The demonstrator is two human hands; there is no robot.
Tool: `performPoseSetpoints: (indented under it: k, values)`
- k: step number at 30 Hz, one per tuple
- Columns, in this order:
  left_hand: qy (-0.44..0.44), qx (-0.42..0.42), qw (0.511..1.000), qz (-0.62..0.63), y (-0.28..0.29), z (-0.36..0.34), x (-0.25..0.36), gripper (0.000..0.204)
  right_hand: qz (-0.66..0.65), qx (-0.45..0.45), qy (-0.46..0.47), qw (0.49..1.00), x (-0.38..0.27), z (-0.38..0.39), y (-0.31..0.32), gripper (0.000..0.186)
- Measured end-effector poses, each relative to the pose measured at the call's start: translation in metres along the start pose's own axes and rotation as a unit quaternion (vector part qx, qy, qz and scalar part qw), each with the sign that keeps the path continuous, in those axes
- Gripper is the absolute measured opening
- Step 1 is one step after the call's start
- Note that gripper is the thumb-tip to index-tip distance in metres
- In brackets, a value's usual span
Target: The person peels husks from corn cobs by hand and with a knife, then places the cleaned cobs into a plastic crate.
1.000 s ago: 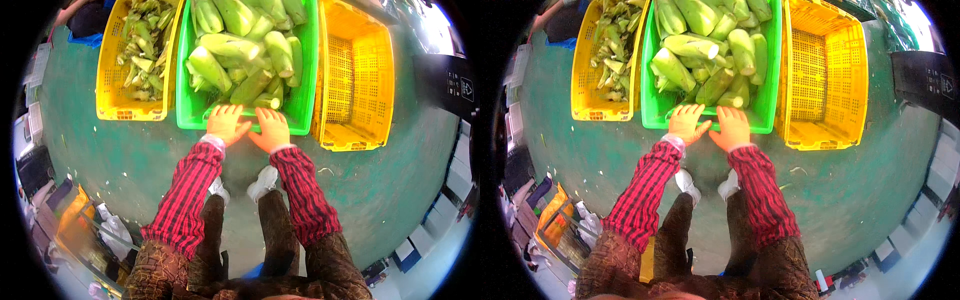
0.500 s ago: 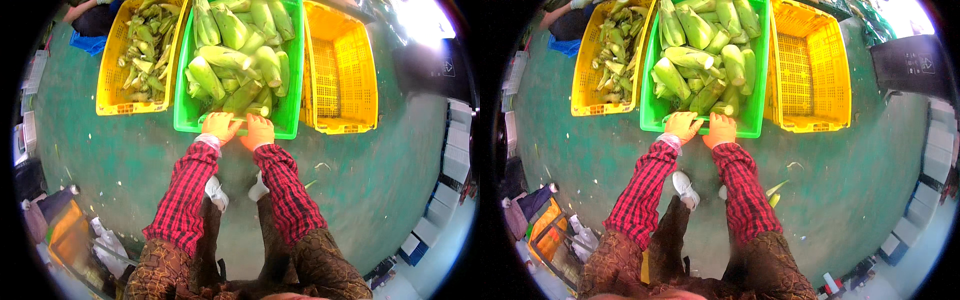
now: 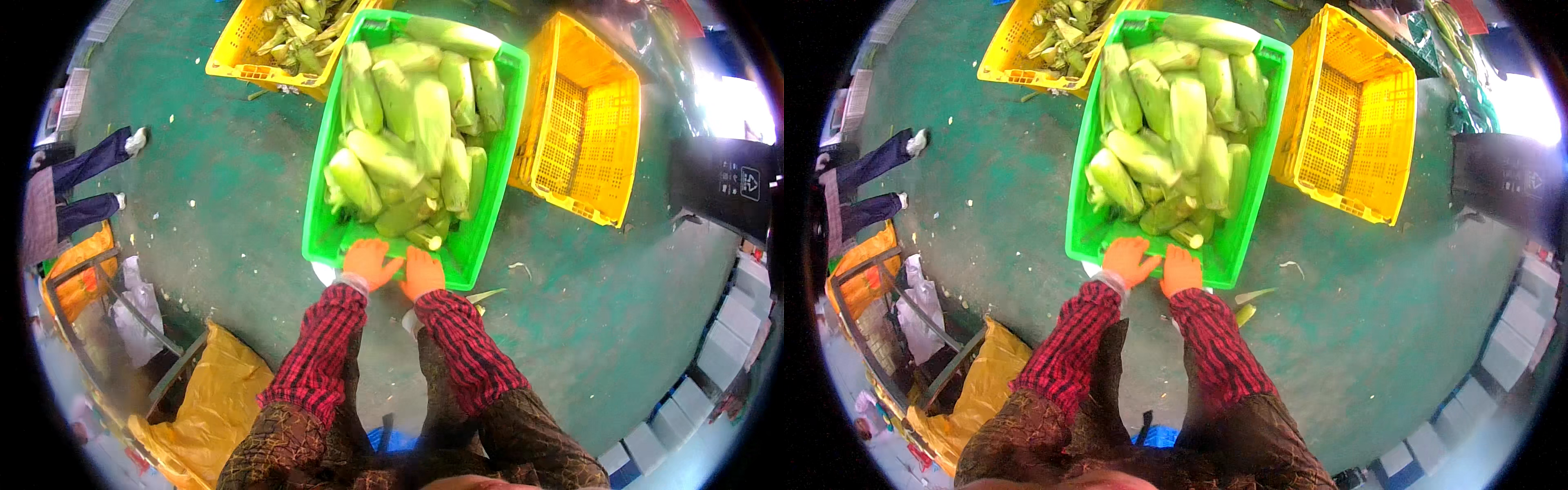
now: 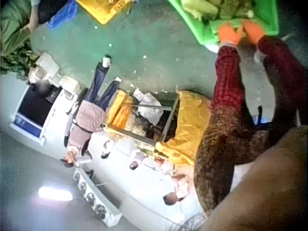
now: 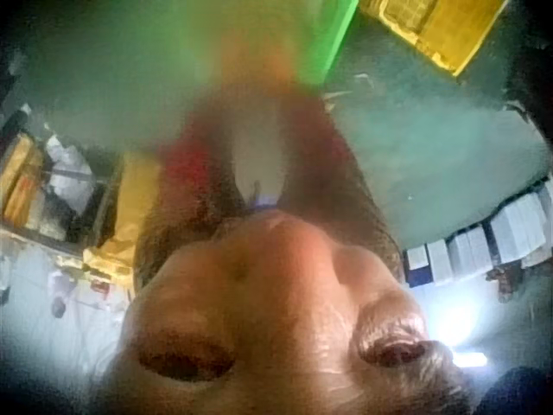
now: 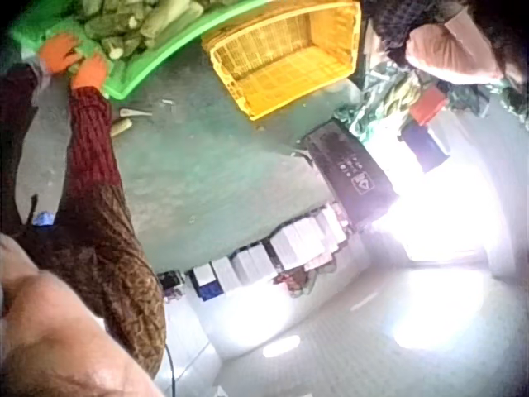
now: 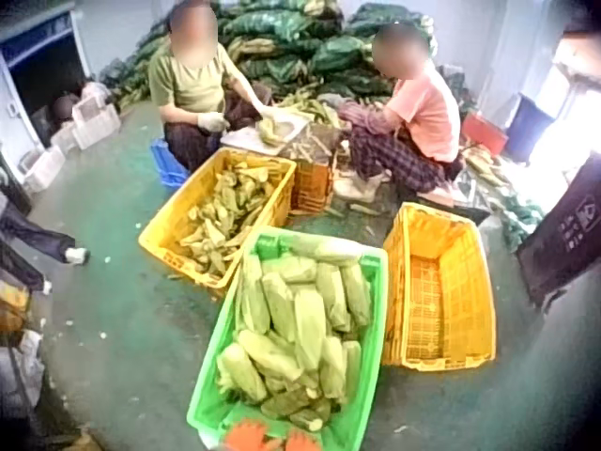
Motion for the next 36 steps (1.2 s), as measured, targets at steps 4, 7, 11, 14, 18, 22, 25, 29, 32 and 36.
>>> performPoseSetpoints:
  k: [4,7,11,14,18,22,25,29,32,36]
  values:
    - [-0.005,-0.001,1.0,0.007,-0.052,0.053,0.036,0.057,0.033,-0.018,0.013,0.999,0.038,0.057,-0.043,0.075]
    - [-0.01,-0.027,0.997,0.066,-0.086,0.1,0.057,0.063,0.038,-0.032,0.011,0.999,0.047,0.103,-0.058,0.075]
    - [-0.014,-0.063,0.984,0.163,-0.094,0.133,0.065,0.057,-0.024,-0.095,0.027,0.995,0.063,0.133,-0.073,0.073]
    - [0.075,-0.072,0.954,0.282,-0.074,0.162,0.04,0.049,-0.176,0.021,0.046,0.983,0.07,0.162,-0.061,0.058]
    - [0.239,0.007,0.936,0.258,-0.062,0.217,-0.028,0.046,-0.503,0.082,-0.163,0.845,0.11,0.215,-0.09,0.055]
    - [0.377,0.001,0.916,0.14,-0.087,0.24,-0.101,0.058,-0.646,0.041,-0.294,0.703,0.114,0.228,-0.119,0.056]
    - [0.381,-0.008,0.898,0.221,-0.086,0.202,-0.118,0.062,-0.701,0.008,-0.357,0.617,0.108,0.213,-0.139,0.058]
    - [0.365,-0.106,0.89,0.252,-0.106,0.139,-0.1,0.057,-0.746,0.055,-0.398,0.531,0.119,0.2,-0.166,0.064]
    - [0.379,-0.04,0.899,0.217,-0.11,0.162,-0.107,0.047,-0.767,0.043,-0.459,0.447,0.093,0.219,-0.193,0.063]
    - [0.398,-0.015,0.897,0.189,-0.117,0.162,-0.118,0.047,-0.842,0.078,-0.38,0.375,0.08,0.194,-0.213,0.055]
Point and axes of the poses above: each hand's wrist, its own z-axis away from the middle knuckle, its own y-axis out of the back of the hand, x = y × z, the point moved 8 cm from there along -z, towards the middle knuckle, and after that the axes turned 13 degrees about -z, right-handed, at the moved point
